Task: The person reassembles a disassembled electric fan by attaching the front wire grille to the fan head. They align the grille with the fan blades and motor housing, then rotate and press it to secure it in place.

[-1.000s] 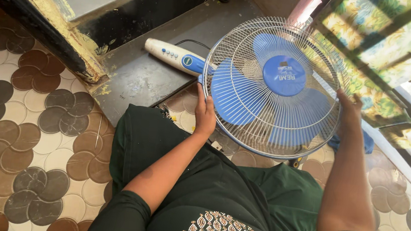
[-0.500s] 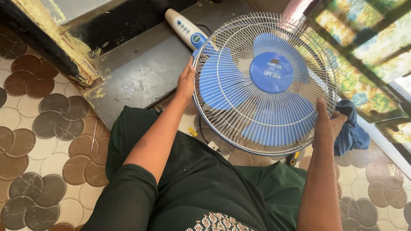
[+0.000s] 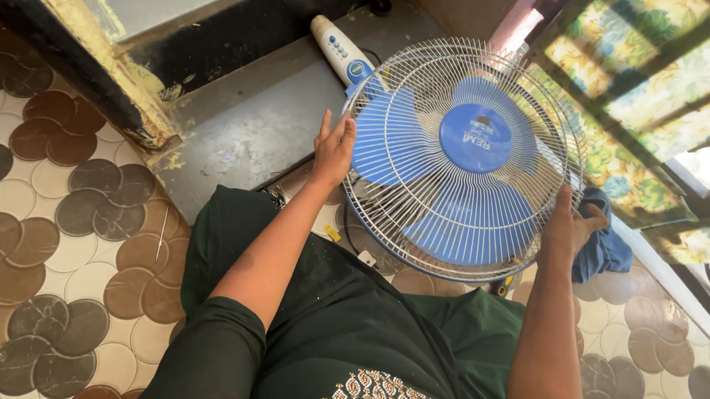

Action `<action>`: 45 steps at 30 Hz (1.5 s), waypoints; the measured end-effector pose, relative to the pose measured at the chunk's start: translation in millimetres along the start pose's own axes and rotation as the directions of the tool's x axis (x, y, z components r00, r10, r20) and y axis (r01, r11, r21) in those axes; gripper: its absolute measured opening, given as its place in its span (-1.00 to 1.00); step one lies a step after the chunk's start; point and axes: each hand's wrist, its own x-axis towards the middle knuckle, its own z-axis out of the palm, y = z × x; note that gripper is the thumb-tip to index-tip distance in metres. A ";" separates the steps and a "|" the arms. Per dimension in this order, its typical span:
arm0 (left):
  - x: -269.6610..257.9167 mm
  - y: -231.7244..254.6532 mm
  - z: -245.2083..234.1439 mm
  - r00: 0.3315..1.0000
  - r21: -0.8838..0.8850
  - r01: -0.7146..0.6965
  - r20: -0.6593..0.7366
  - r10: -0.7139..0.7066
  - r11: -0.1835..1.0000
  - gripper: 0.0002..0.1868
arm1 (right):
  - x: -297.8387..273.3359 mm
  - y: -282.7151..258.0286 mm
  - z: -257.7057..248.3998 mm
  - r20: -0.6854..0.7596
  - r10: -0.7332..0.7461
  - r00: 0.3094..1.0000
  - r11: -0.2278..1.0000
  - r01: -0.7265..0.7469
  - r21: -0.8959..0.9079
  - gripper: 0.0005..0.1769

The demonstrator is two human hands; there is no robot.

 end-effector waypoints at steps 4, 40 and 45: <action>5.8 12.9 -3.7 1.000 0.148 0.003 0.019 -0.006 0.989 -0.04 | 0.6 -4.0 -0.3 0.097 -0.032 0.995 0.996 0.024 0.092 -0.11; -42.4 39.9 -15.7 0.986 -0.115 -0.163 -0.056 0.157 0.980 0.02 | 2.7 -0.2 -13.5 0.125 0.028 0.992 0.972 -0.057 0.230 -0.23; -37.6 37.3 -25.6 0.996 -0.157 -0.083 0.000 0.084 0.984 0.11 | -13.2 -16.2 -12.0 0.095 0.096 0.991 0.979 -0.111 0.173 -0.16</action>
